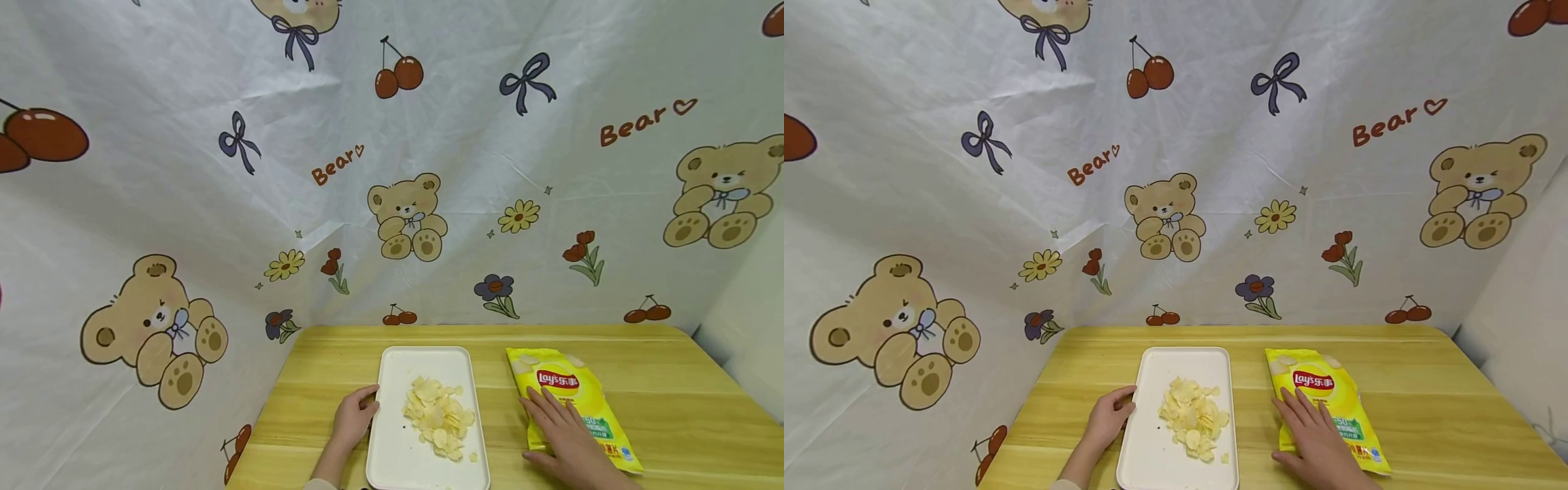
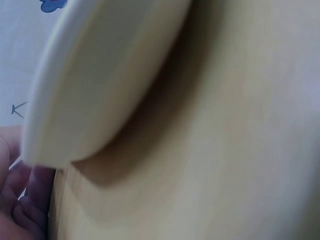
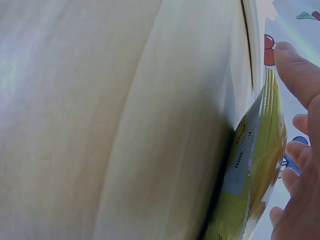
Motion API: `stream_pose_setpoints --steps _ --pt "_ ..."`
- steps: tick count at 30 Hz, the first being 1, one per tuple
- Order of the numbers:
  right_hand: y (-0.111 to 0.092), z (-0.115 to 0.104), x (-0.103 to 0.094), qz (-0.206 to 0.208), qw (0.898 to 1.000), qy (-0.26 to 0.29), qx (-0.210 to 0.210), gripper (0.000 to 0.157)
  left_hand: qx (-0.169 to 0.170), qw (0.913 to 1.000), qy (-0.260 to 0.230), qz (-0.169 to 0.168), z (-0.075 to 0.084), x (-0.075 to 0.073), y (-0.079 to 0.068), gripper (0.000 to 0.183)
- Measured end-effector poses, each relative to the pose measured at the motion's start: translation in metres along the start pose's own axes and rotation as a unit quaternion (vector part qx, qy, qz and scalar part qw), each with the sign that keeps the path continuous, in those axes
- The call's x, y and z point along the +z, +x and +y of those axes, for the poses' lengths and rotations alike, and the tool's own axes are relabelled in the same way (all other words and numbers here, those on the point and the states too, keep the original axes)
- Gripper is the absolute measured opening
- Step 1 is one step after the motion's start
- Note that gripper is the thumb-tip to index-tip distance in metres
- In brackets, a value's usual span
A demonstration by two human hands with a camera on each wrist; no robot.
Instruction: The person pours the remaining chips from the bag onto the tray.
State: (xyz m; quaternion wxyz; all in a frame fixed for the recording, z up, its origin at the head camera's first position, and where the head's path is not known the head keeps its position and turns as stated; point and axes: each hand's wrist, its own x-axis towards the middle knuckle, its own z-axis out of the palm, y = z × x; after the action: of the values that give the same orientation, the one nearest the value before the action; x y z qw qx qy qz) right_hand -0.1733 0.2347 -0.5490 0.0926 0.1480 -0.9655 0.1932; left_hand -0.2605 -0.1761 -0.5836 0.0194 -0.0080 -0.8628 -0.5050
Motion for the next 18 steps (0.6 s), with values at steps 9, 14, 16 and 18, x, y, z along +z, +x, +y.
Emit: stream_pose_setpoints --steps 9,14,16,18 --pt "0.002 -0.001 -0.007 0.013 1.000 -0.006 -0.002 0.085 -0.003 0.9999 -0.009 -0.004 -0.001 -0.001 -0.001 0.037" --pt "0.001 0.001 -0.012 0.013 1.000 0.012 0.004 0.084 -0.007 0.9998 -0.006 -0.015 0.002 -0.004 -0.001 0.038" --pt "0.000 0.004 -0.013 0.018 1.000 0.010 0.001 0.084 -0.006 0.9998 0.000 -0.019 0.003 -0.004 -0.001 0.039" --pt "-0.001 0.006 -0.013 0.033 0.999 0.002 -0.009 0.084 -0.004 0.9997 0.007 -0.023 0.004 -0.005 -0.001 0.039"
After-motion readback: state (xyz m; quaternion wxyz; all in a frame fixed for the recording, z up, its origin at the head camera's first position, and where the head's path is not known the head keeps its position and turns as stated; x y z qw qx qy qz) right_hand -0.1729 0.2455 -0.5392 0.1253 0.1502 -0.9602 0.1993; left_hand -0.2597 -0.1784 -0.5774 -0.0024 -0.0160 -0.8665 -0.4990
